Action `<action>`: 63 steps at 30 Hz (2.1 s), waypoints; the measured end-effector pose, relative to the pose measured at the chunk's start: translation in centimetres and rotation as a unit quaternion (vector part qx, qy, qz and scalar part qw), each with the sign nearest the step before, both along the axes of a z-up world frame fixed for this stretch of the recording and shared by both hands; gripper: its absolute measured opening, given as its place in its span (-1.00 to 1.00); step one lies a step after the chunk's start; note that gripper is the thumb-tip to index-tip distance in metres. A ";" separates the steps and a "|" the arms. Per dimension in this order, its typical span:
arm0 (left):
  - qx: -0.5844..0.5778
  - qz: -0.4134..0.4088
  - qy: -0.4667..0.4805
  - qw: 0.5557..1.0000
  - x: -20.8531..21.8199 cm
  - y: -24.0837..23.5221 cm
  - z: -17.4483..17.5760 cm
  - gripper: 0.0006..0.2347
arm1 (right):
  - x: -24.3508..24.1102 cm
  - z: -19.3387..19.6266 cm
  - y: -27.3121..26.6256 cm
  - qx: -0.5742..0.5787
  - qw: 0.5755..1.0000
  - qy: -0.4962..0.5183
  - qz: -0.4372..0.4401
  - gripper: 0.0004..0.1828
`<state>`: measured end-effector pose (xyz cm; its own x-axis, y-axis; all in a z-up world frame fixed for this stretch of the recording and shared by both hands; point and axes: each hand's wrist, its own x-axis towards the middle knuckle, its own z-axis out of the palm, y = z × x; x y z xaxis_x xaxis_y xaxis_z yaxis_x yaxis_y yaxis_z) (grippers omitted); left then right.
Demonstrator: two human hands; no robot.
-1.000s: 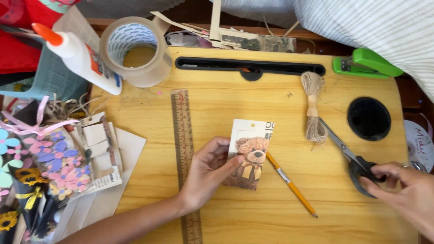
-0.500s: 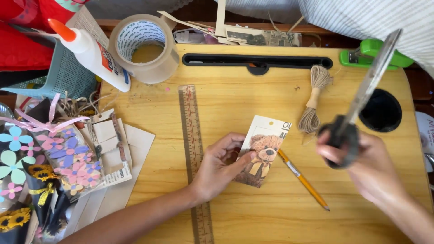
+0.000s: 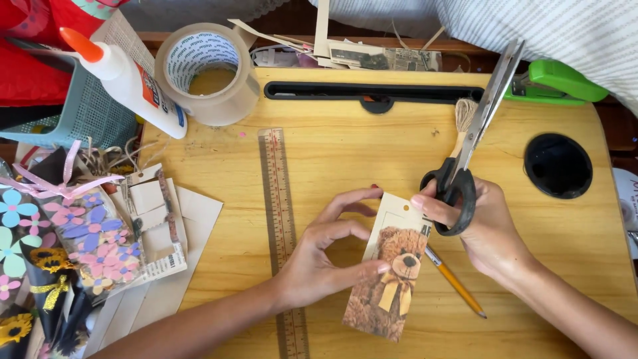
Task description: Using scissors to cut out a specific image from a piece of cardstock on a craft table.
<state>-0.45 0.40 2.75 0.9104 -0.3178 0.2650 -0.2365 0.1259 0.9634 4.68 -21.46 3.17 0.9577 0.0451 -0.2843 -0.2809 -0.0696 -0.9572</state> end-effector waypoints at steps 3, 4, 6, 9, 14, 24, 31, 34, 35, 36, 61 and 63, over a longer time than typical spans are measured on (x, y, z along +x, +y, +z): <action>-0.020 -0.040 0.018 0.999 -0.2 0.1 0.2 -0.91 | -0.2 1.4 0.2 0.055 0.997 0.019 0.051 -0.84; -0.021 -0.040 0.018 0.999 -0.1 0.2 0.4 -0.91 | -0.1 1.4 0.1 0.054 0.997 0.019 0.050 -0.84; 0.002 -0.031 -0.034 0.999 -0.2 0.5 1.0 -0.95 | 0.0 1.2 0.0 0.032 0.997 0.026 0.068 -0.84; -0.013 -0.021 -0.107 0.994 -0.5 0.0 -0.5 -0.89 | -0.1 1.2 0.3 0.014 0.993 0.060 0.099 -0.82; -0.012 -0.018 -0.100 0.995 -0.2 -0.2 -0.4 -0.91 | -0.2 0.8 0.1 -0.023 0.991 0.043 0.124 -0.81; -0.015 0.064 -0.053 0.996 -0.2 -0.5 -0.5 -0.90 | -1.8 3.6 0.6 -0.054 0.977 -0.062 0.197 -0.60; -0.003 0.060 -0.049 0.997 -0.3 -0.4 -0.2 -0.93 | -2.4 3.2 1.2 -0.021 0.977 -0.104 0.187 -0.65; -0.027 0.053 -0.032 0.998 -0.3 -0.5 -0.3 -0.84 | -2.6 2.7 1.1 0.007 0.988 -0.052 0.146 -0.66; -0.032 0.059 -0.012 0.998 -0.4 -0.6 -0.4 -0.85 | -2.7 2.6 1.1 0.010 0.989 -0.046 0.137 -0.67; -0.038 0.064 0.008 0.997 -0.4 -0.6 -0.5 -0.85 | -2.8 2.5 1.2 0.012 0.991 -0.039 0.128 -0.67; -0.057 0.061 0.075 0.994 -0.5 -0.5 -0.9 -0.74 | -3.3 1.5 1.5 0.001 0.990 -0.093 0.106 -0.72; -0.047 0.064 0.091 0.993 -0.5 -0.6 -1.1 -0.76 | -3.2 1.0 1.2 -0.007 0.984 -0.132 0.116 -0.72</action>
<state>-0.92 -0.17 1.68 0.9772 -0.1775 0.1162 -0.0804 0.1973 0.9770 1.48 -20.26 4.21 0.9626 0.2695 -0.0290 0.0024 -0.1156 -0.9933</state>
